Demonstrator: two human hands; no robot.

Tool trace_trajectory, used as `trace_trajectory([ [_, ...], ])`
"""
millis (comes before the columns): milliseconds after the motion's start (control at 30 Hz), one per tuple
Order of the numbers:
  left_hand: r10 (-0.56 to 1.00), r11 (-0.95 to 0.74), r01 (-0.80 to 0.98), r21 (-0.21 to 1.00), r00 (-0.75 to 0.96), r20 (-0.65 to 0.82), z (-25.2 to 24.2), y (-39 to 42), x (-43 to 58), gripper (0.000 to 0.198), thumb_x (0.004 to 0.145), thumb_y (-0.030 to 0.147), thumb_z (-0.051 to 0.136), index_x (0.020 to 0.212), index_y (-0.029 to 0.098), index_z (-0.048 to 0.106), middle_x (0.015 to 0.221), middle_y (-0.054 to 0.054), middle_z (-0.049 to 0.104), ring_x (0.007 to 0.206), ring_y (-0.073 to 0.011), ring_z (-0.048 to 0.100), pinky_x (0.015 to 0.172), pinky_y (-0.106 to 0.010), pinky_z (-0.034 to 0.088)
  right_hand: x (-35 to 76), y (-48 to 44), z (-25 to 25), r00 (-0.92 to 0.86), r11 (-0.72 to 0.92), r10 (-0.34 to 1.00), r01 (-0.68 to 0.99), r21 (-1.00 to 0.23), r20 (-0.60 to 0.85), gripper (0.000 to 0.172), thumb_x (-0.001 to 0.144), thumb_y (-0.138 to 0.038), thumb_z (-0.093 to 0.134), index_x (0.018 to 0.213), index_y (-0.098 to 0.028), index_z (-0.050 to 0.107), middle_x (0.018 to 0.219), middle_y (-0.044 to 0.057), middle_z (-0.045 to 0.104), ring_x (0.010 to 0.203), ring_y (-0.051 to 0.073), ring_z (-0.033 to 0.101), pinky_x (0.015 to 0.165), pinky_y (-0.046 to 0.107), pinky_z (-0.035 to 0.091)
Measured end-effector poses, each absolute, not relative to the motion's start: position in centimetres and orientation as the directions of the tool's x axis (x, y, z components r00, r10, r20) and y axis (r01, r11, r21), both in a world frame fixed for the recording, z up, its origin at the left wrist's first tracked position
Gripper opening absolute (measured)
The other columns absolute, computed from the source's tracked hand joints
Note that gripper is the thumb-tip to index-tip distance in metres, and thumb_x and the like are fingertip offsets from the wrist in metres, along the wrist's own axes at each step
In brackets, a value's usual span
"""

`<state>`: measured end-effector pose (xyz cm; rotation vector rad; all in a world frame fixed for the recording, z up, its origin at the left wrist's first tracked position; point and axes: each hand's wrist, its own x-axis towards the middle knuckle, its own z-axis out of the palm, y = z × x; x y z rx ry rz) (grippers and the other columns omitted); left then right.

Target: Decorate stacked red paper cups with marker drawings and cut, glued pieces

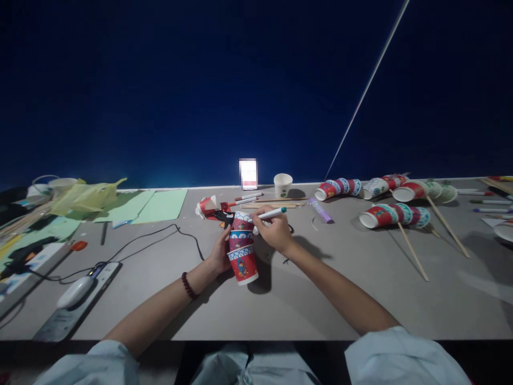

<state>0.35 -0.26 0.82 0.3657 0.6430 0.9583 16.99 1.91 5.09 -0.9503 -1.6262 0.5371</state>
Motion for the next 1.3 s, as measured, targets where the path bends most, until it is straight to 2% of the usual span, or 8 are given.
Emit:
trace_trajectory([
  [300, 0.851, 0.524, -0.639, 0.563, 0.374, -0.368, 0.89, -0.25, 0.4, 0.038, 0.08, 0.045, 0.062, 0.093, 0.01, 0.065, 0.077, -0.01, 0.07, 0.067, -0.0211, 0.066, 0.068, -0.033, 0.049, 17.13, 2.1, 4.58, -0.086, 0.597, 0.789, 0.344, -0.725, 0.608, 0.016, 0.084, -0.031, 0.058, 0.072, -0.021, 0.063, 0.076, 0.004, 0.067, 0.076, 0.019, 0.062, 0.071, 0.032, 0.05],
  [567, 0.851, 0.525, -0.636, 0.566, 0.402, -0.338, 0.72, -0.3, 0.38, 0.036, 0.082, 0.044, 0.06, 0.094, 0.01, 0.066, 0.079, -0.009, 0.071, 0.069, -0.0204, 0.066, 0.071, -0.033, 0.05, 17.06, 1.94, 4.74, -0.053, 0.572, 0.802, 0.355, -0.739, 0.595, 0.016, 0.084, -0.033, 0.057, 0.076, -0.021, 0.063, 0.078, 0.004, 0.067, 0.074, 0.018, 0.061, 0.07, 0.03, 0.05],
  [833, 0.835, 0.55, -0.621, 0.558, 0.4, -0.377, 0.62, -0.24, 0.34, 0.04, 0.082, 0.046, 0.06, 0.095, 0.009, 0.066, 0.08, -0.01, 0.071, 0.069, -0.0211, 0.066, 0.073, -0.034, 0.049, 17.11, 1.99, 4.89, -0.048, 0.56, 0.812, 0.34, -0.755, 0.581, 0.013, 0.084, -0.032, 0.058, 0.077, -0.021, 0.062, 0.077, 0.002, 0.066, 0.07, 0.016, 0.061, 0.067, 0.028, 0.049],
  [1033, 0.849, 0.529, -0.616, 0.584, 0.386, -0.362, 0.77, -0.13, 0.45, 0.038, 0.083, 0.046, 0.058, 0.093, 0.01, 0.066, 0.077, -0.01, 0.071, 0.067, -0.0205, 0.066, 0.07, -0.033, 0.05, 17.09, 2.29, 4.48, 0.033, 0.479, 0.87, 0.179, -0.86, 0.492, 0.02, 0.083, -0.039, 0.059, 0.081, -0.02, 0.061, 0.074, 0.002, 0.065, 0.066, 0.015, 0.061, 0.058, 0.025, 0.049],
  [1300, 0.837, 0.546, -0.587, 0.597, 0.41, -0.362, 0.62, 0.04, 0.58, 0.043, 0.086, 0.048, 0.053, 0.098, 0.009, 0.066, 0.084, -0.012, 0.071, 0.073, -0.0227, 0.067, 0.075, -0.035, 0.05, 17.06, 2.44, 4.23, 0.049, 0.448, 0.89, 0.083, -0.89, 0.453, 0.022, 0.084, -0.043, 0.059, 0.082, -0.02, 0.059, 0.074, 0.002, 0.065, 0.069, 0.016, 0.063, 0.062, 0.026, 0.05],
])
